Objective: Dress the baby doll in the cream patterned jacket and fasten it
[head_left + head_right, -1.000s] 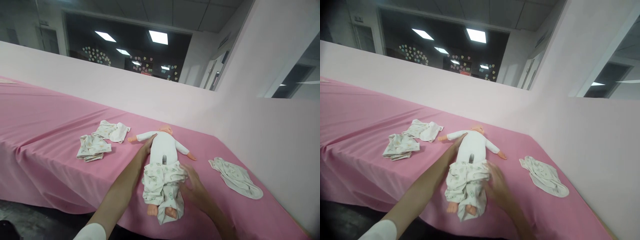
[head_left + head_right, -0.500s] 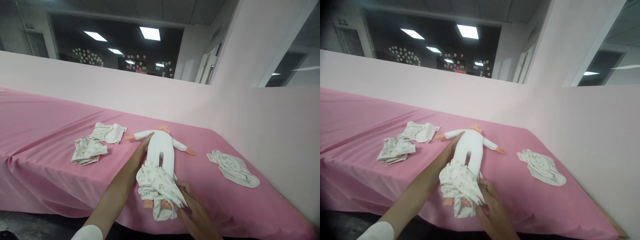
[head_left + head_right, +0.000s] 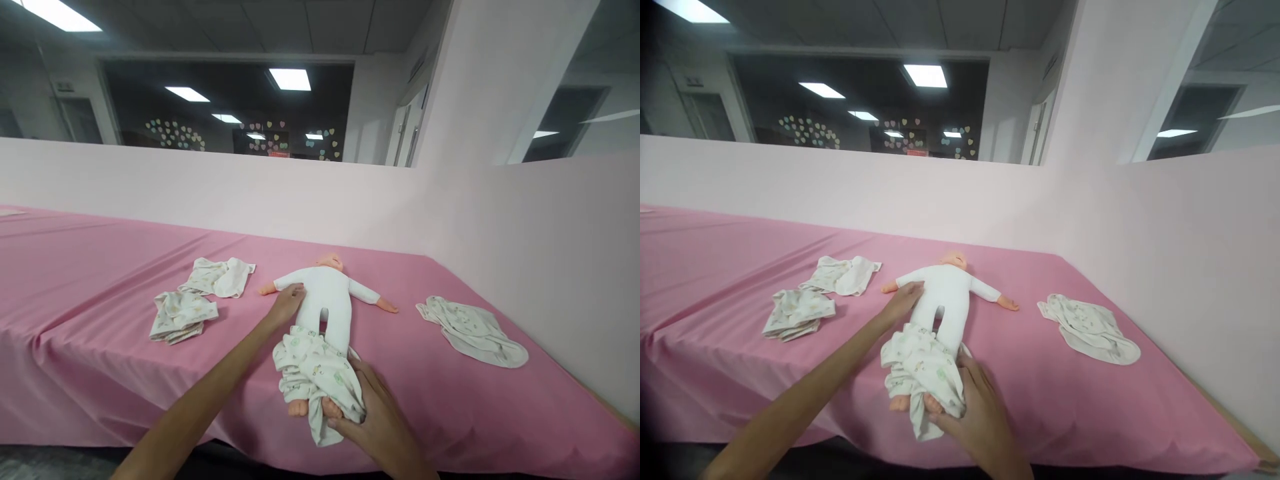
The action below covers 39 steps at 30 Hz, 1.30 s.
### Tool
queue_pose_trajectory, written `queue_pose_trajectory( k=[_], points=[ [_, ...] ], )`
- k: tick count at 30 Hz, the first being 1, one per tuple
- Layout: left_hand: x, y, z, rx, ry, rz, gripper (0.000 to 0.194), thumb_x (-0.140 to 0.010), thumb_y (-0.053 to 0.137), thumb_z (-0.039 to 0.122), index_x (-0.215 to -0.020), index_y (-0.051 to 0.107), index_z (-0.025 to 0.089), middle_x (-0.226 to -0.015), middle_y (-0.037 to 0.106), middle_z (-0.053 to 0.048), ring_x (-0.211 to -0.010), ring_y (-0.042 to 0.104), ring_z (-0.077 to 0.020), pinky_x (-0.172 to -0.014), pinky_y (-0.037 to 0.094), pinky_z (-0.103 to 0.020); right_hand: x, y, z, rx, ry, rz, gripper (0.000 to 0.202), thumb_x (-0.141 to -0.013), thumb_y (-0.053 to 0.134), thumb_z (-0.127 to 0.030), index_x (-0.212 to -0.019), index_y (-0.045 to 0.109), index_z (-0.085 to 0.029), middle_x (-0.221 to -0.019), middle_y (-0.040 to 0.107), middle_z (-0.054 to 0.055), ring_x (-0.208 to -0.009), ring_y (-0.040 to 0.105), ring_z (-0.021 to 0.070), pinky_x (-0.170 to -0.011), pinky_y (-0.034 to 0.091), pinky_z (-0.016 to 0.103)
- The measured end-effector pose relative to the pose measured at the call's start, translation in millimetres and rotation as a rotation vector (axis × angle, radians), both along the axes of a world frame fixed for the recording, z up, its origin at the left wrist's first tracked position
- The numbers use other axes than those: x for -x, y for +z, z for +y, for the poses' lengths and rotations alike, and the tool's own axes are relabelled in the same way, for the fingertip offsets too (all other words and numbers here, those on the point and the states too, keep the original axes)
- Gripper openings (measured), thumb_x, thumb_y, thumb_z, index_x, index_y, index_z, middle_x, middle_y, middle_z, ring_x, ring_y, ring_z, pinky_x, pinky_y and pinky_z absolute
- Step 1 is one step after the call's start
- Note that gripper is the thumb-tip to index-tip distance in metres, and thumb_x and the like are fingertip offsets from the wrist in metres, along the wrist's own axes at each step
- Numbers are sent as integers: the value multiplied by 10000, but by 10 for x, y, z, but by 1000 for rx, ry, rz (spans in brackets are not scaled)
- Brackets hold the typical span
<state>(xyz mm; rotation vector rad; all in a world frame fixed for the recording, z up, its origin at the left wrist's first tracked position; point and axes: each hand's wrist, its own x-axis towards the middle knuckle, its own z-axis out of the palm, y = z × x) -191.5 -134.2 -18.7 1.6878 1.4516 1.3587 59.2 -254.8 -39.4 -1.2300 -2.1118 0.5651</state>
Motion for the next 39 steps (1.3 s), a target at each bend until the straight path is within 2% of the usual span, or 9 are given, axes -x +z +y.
queue_pose_trajectory(
  k=[5, 9, 11, 14, 23, 26, 30, 35, 39],
  points=[
    [190, -279, -799, -32, -257, 201, 483, -926, 471, 507, -1315, 563, 236, -1460, 445, -90, -1341, 415, -272, -1115, 354, -397, 22, -60, -9, -101, -3, -29, 392, -808, 648, -480, -1142, 630, -275, -1168, 648, 60, -1132, 561, 270, -973, 445, 386],
    [231, -502, -1253, 61, -308, 318, 953, -664, 781, 509, -1485, 355, 281, -1515, 347, -106, -1363, 347, -368, -1106, 364, -463, 47, -141, -28, -55, -38, 45, 278, -782, 685, -444, -979, 658, -250, -1010, 684, 61, -1012, 603, 271, -884, 480, 384],
    [151, -537, -1340, 69, -250, 356, 1002, -602, 830, 494, -1473, 367, 319, -1478, 398, -95, -1338, 360, -384, -1092, 373, -472, 81, -168, -53, -1, -53, 132, 291, -796, 671, -450, -997, 661, -239, -1015, 689, 73, -1000, 615, 272, -883, 490, 388],
    [-61, -518, -1401, 6, -158, 325, 705, -696, 772, 487, -1329, 527, 299, -1331, 537, -102, -1269, 420, -378, -1068, 377, -486, 168, -166, -110, 180, -67, 383, 406, -846, 611, -503, -1135, 640, -219, -1096, 693, 96, -1029, 637, 265, -889, 516, 376],
    [-423, -413, -1504, 133, -6, -290, 538, -788, 694, 457, -1202, 446, 218, -1057, 662, -74, -945, 647, -258, -811, 537, -363, 206, 60, -301, 604, -152, 899, 515, -732, 739, -513, -1092, 702, -146, -1017, 743, 111, -997, 680, 304, -870, 542, 390],
    [-207, -336, -1557, 190, -175, -336, 524, -744, 748, 428, -1147, 503, 201, -1009, 679, -72, -920, 661, -259, -806, 535, -358, 23, 124, -301, 649, -109, 812, 509, -686, 769, -470, -1072, 710, -144, -981, 746, 108, -968, 682, 311, -849, 540, 402],
    [192, -149, -1645, 365, -623, -373, 750, -652, 840, 298, -1305, 477, 231, -1253, 613, -105, -1147, 592, -316, -949, 481, -404, -274, 319, -255, 720, 251, 702, 489, -687, 751, -339, -1147, 674, -192, -1033, 722, 65, -1015, 649, 285, -862, 515, 369],
    [473, 255, -1636, 511, -1141, -262, 1071, -510, 900, 255, -1445, 379, 274, -1373, 547, -101, -1268, 506, -362, -1059, 377, -466, -517, 603, -260, 743, 349, 444, 361, -608, 770, -211, -950, 657, -202, -806, 648, -33, -711, 571, 127, -596, 416, 197],
    [486, 656, -1605, 484, -1107, -86, 796, -625, 820, 252, -1355, 503, 247, -1213, 648, -87, -1082, 629, -308, -903, 498, -378, -575, 861, -304, 656, 355, 160, 429, -576, 760, -190, -991, 669, -245, -796, 644, -34, -700, 553, 128, -559, 400, 186]
  ],
)
